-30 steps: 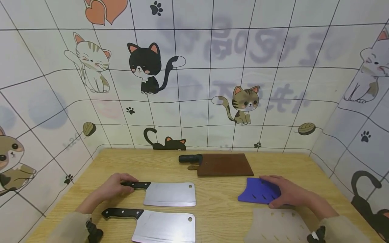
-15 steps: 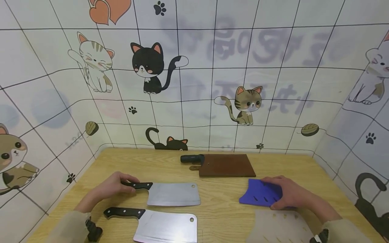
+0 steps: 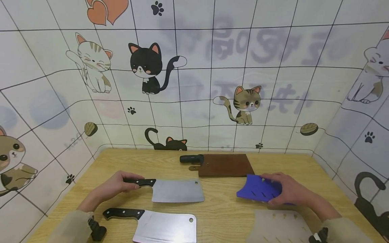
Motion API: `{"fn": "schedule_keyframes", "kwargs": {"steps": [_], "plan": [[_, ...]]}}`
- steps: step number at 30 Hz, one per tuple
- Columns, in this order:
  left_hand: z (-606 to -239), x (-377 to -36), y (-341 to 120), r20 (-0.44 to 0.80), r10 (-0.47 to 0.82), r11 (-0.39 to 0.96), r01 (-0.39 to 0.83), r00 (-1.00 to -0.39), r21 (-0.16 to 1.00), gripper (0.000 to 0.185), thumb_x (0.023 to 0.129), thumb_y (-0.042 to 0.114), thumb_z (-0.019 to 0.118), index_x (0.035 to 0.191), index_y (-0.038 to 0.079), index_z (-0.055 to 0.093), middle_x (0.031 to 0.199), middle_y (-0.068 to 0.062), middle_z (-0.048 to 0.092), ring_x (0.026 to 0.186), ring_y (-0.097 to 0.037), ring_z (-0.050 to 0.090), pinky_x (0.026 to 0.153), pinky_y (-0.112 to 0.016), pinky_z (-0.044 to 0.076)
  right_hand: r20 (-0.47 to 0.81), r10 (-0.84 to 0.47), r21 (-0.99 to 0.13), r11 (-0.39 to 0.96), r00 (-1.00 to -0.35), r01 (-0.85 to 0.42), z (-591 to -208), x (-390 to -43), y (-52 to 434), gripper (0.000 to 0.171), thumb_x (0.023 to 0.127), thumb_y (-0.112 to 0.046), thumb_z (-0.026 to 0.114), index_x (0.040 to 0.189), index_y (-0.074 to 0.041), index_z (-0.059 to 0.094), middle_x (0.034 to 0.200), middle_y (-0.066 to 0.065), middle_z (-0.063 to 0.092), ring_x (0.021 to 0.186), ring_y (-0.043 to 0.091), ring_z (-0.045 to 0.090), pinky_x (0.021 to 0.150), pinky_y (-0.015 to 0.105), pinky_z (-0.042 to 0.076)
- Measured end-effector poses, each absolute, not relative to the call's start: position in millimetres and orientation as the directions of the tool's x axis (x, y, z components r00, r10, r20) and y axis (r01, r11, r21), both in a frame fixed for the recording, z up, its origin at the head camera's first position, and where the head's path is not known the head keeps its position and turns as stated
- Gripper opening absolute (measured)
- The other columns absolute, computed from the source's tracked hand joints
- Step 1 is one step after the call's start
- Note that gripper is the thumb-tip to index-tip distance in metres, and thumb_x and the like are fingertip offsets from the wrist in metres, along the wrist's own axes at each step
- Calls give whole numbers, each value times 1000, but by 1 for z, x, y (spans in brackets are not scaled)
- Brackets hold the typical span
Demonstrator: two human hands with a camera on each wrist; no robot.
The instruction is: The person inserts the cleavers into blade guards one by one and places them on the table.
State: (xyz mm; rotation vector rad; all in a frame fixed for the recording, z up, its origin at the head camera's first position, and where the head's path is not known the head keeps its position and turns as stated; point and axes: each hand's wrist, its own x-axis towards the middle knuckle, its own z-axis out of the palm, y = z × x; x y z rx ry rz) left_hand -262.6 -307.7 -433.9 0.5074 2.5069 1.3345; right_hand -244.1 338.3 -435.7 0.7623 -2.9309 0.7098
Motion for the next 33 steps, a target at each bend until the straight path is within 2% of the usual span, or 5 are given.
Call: {"fn": "schedule_keyframes", "kwargs": {"steps": [11,18,24,29,33], "plan": [[-420,-269,-279,10,333,501,186,-943,845,43,93,25,77,131,7,71,118,-11,69,86,-24,56,71,-35,48,198,-461,-426,754,-865,-500,-425,-249,317,90,62,-47,93,140,-14,63,132,18,62,115,39,55,83,51,49],[-420,-274,-254,25,300,460,168,-954,872,41,92,23,78,129,5,72,105,-6,73,85,-23,55,72,-36,46,179,-475,-451,738,-861,-501,-420,-248,300,87,64,-45,93,140,-15,64,135,19,57,120,42,53,87,54,48],[-426,-279,-232,49,328,397,185,-943,899,39,92,20,77,127,3,72,109,-7,74,90,-21,55,76,-35,49,197,-497,-474,707,-845,-525,-421,-249,291,85,64,-43,93,139,-14,64,133,15,57,118,38,54,88,52,48],[-432,-285,-220,56,328,368,182,-943,912,39,92,19,78,127,2,72,99,-6,75,82,-20,52,70,-32,45,213,-514,-472,690,-831,-549,-424,-251,286,85,64,-45,92,139,-15,65,134,10,58,118,32,54,88,47,49],[-431,-288,-219,56,330,365,182,-942,913,39,91,17,78,126,1,72,99,-7,74,80,-20,53,69,-33,46,200,-514,-471,696,-834,-541,-426,-253,284,85,64,-44,92,140,-16,65,137,8,58,120,32,52,90,50,48]]}}
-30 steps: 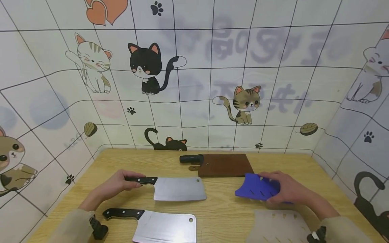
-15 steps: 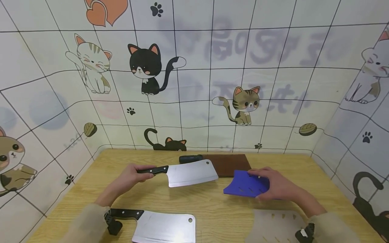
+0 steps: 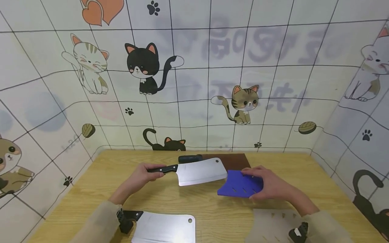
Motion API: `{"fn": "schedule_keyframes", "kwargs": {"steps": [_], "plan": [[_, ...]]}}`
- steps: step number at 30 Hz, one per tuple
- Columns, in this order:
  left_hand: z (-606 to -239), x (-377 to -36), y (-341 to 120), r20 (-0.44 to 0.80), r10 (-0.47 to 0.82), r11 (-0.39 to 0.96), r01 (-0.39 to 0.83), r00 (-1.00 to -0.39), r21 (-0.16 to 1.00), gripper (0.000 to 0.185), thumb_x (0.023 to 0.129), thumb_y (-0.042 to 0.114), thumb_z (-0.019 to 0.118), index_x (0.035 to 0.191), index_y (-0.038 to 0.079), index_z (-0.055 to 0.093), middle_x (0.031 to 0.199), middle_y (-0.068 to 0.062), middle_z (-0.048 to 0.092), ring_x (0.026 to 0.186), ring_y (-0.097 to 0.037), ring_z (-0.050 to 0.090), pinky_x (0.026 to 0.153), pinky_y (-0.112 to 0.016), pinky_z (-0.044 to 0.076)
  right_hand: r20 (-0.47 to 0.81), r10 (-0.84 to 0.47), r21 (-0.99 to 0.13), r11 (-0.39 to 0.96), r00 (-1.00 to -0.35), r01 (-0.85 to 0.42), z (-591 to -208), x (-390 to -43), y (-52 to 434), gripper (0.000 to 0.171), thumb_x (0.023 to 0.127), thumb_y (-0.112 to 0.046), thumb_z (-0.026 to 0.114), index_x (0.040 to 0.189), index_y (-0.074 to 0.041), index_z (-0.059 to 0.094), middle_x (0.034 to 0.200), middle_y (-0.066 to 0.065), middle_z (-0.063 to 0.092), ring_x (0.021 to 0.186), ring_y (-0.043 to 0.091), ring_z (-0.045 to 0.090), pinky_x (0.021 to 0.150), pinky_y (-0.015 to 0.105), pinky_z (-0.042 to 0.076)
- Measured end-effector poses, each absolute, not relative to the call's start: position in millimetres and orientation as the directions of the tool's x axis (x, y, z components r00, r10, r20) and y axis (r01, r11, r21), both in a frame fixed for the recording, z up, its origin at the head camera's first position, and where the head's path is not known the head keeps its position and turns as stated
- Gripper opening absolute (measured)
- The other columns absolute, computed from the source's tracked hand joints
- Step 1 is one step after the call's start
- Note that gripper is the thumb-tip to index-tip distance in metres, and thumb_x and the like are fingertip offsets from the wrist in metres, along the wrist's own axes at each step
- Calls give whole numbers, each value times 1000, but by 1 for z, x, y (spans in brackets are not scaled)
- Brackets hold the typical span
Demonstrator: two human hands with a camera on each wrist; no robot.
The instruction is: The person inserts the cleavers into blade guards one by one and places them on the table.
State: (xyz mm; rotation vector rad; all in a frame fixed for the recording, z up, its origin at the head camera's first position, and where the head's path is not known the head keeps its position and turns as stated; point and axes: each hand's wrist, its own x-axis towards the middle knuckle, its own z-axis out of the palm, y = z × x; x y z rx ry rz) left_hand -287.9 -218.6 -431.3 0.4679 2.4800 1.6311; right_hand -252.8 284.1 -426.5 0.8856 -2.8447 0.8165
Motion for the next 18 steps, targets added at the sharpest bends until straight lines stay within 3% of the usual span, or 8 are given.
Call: {"fn": "schedule_keyframes", "kwargs": {"steps": [18], "plan": [[-427,-288,-223,42,339,369,173,-940,913,39,93,15,76,129,1,70,111,-13,72,89,-24,51,75,-35,46,208,-527,-449,697,-824,-559,-428,-254,284,86,64,-43,93,140,-15,64,136,9,59,118,32,53,90,49,49]]}}
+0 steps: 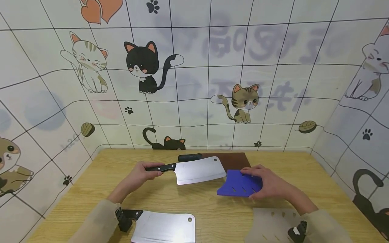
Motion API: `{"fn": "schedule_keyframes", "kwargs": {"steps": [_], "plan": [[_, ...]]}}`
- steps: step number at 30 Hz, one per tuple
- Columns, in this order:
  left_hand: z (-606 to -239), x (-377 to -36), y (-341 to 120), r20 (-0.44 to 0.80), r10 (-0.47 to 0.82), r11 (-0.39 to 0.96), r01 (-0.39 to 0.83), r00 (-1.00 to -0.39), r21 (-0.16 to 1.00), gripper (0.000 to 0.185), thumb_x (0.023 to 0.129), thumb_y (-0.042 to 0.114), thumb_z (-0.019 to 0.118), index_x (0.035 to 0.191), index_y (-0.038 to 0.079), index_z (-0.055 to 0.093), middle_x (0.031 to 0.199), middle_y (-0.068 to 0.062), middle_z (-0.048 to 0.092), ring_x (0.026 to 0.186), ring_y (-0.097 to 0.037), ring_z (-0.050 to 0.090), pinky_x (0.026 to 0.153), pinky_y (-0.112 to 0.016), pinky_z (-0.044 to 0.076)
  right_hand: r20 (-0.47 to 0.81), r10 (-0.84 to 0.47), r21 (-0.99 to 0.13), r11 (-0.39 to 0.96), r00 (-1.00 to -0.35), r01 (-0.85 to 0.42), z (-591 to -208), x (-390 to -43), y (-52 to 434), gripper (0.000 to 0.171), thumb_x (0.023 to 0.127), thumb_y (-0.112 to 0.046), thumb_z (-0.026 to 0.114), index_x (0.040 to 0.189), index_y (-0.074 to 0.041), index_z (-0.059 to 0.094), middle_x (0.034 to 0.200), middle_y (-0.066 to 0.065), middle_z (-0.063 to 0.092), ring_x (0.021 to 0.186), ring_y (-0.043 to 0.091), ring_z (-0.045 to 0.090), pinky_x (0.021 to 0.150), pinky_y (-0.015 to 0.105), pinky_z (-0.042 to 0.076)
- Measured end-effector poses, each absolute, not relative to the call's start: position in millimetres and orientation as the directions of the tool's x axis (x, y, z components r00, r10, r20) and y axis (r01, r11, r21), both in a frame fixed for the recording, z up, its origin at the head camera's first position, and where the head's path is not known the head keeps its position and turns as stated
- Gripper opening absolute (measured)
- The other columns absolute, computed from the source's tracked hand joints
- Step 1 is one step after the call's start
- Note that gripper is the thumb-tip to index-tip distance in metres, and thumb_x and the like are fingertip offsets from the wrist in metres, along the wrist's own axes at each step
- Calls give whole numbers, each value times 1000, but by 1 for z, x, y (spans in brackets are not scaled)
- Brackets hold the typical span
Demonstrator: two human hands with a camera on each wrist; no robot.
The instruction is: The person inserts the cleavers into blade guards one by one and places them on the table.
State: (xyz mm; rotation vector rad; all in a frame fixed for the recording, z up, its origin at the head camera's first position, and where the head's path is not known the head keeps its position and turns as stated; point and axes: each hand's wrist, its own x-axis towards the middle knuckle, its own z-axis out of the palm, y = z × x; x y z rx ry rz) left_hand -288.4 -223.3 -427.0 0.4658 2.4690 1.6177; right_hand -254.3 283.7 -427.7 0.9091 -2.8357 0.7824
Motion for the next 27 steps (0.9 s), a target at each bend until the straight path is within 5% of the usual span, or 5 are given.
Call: {"fn": "schedule_keyframes", "kwargs": {"steps": [11,27], "plan": [[-431,-287,-226,55,337,370,186,-940,910,40,92,13,77,128,0,71,109,-12,71,82,-23,52,70,-34,47,205,-532,-446,696,-821,-563,-429,-254,279,86,65,-47,92,140,-15,64,139,3,60,121,31,52,92,51,48],[-427,-286,-226,45,322,375,171,-946,911,39,93,16,76,130,3,70,119,-14,71,95,-25,55,81,-37,50,210,-537,-438,695,-817,-570,-425,-252,278,87,65,-48,91,140,-15,64,139,2,60,120,28,51,92,48,48]]}}
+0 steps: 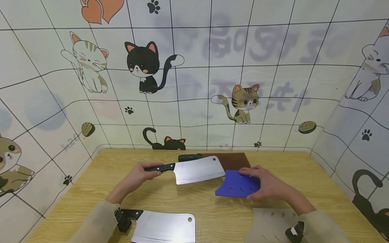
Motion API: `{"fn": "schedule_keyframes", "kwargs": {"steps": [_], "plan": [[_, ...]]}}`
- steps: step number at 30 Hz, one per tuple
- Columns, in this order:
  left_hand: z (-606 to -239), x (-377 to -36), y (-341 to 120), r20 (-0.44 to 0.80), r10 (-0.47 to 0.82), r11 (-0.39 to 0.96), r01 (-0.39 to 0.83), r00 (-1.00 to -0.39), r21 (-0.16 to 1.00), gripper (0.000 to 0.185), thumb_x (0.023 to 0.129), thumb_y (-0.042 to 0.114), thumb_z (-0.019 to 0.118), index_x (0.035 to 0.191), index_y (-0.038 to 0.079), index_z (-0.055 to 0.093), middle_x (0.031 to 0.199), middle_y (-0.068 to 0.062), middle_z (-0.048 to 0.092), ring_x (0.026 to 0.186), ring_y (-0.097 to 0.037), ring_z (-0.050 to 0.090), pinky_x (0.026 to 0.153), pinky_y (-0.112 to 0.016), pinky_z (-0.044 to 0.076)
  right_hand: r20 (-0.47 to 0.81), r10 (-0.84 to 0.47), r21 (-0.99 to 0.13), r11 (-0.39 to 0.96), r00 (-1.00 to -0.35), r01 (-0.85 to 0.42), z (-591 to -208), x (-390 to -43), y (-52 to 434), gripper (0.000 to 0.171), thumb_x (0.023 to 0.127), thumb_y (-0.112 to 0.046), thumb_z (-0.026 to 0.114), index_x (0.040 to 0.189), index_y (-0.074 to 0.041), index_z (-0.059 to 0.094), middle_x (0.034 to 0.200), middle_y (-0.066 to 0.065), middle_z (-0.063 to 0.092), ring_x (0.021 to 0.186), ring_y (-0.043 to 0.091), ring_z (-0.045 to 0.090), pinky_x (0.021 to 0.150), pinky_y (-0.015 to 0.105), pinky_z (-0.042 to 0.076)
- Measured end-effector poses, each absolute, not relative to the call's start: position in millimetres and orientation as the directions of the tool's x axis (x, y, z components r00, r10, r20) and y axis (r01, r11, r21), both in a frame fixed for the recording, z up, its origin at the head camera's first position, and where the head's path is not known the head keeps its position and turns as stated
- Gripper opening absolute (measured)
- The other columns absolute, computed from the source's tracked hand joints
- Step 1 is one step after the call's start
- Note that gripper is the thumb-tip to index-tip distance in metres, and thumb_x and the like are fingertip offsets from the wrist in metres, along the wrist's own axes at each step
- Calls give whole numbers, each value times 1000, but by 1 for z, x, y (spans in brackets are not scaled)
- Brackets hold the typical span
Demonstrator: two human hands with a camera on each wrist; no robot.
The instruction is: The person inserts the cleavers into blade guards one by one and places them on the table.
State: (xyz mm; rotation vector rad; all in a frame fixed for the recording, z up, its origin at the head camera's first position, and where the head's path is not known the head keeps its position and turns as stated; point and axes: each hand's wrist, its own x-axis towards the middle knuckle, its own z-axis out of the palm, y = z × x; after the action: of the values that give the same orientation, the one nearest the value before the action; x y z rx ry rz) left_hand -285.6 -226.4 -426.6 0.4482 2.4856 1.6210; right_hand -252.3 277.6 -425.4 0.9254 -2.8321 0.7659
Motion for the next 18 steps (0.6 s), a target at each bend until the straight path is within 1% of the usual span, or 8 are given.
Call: {"fn": "schedule_keyframes", "kwargs": {"steps": [2,5,7,9,14,18], "plan": [[-428,-286,-227,46,325,366,170,-945,915,39,93,15,76,130,1,70,116,-12,72,93,-23,55,80,-36,50,207,-534,-445,695,-819,-566,-426,-253,278,87,65,-48,91,141,-15,64,139,4,60,121,30,51,92,50,48],[-430,-286,-226,42,327,339,158,-944,927,39,93,14,76,129,0,70,99,-7,71,80,-19,52,71,-30,45,196,-532,-452,696,-823,-558,-427,-254,278,88,66,-48,91,142,-15,63,139,6,59,121,33,51,92,53,48],[-432,-286,-226,45,335,315,157,-941,936,40,93,12,76,129,-2,69,86,-4,64,71,-16,47,65,-27,40,192,-529,-466,692,-826,-551,-428,-254,278,88,66,-47,91,142,-14,62,138,9,59,121,36,51,91,54,48],[-433,-286,-225,52,339,294,158,-940,943,40,93,11,76,129,-3,69,77,-3,55,65,-15,42,61,-27,36,192,-522,-475,692,-831,-544,-428,-254,278,87,66,-47,91,142,-14,62,137,11,59,121,36,51,90,53,48],[-434,-283,-221,63,342,268,162,-938,950,41,93,12,76,130,-4,68,73,-2,51,62,-14,40,60,-27,34,199,-494,-484,701,-846,-523,-427,-252,276,88,65,-47,91,142,-15,62,136,14,57,119,36,52,88,53,48],[-436,-282,-220,50,339,278,150,-939,949,41,93,12,76,131,-2,68,76,-3,54,64,-15,41,60,-26,35,235,-460,-481,710,-856,-514,-425,-250,271,87,65,-46,91,142,-18,63,140,15,56,121,37,51,90,54,46]]}}
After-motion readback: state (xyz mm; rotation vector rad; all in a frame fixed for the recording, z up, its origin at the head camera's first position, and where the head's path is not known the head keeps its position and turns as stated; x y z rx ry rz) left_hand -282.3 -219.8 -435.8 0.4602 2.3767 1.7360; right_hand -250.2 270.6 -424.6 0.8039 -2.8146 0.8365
